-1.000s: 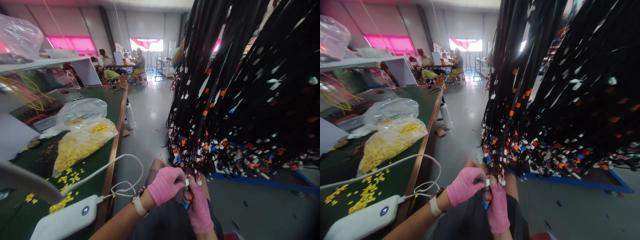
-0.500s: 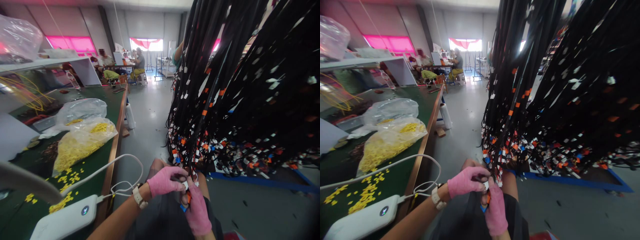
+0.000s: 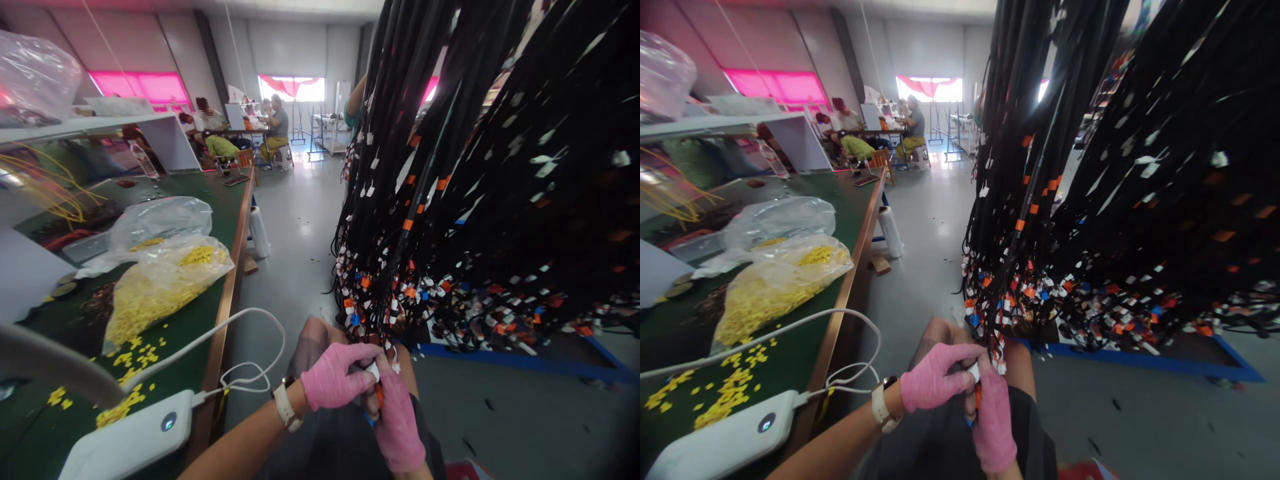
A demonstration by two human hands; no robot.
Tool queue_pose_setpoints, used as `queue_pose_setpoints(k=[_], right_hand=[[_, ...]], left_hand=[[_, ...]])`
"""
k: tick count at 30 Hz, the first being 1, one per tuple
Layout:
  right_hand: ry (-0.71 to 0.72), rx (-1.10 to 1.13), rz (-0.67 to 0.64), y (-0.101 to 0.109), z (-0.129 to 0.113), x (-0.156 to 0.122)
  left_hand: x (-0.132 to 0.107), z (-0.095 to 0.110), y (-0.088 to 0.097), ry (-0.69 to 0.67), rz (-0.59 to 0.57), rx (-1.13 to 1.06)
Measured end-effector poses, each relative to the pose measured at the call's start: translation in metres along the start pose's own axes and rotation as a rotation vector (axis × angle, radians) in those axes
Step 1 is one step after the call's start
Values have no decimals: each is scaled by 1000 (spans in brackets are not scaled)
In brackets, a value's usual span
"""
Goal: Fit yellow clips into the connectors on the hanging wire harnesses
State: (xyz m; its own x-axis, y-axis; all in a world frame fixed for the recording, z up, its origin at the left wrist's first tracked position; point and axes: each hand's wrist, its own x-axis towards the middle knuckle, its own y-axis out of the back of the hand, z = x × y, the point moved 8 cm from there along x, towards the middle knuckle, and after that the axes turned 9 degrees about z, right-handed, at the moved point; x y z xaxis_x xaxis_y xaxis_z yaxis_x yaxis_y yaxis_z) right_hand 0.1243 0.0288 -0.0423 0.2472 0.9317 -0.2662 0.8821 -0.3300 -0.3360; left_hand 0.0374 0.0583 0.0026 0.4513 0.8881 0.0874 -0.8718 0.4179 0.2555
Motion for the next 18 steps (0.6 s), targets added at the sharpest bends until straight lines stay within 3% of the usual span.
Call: queue_pose_setpoints(k=[4,9,13,16,18], right_hand=[[-46,9,-15,5,6,-1],[-136,110,-37,12,30,0],[-168,108,-116,2,39,-1],[-84,83,-202,-6,28,-2],[-103,102,-224,-7,26,-3]], left_hand=[[1,-6,2,38,-13,-12],[6,-28,4,133,-108,-251],[8,-49,4,233,-57,-465],[10,-54,6,254,23,-457],[11,-52,9,244,58,-409]])
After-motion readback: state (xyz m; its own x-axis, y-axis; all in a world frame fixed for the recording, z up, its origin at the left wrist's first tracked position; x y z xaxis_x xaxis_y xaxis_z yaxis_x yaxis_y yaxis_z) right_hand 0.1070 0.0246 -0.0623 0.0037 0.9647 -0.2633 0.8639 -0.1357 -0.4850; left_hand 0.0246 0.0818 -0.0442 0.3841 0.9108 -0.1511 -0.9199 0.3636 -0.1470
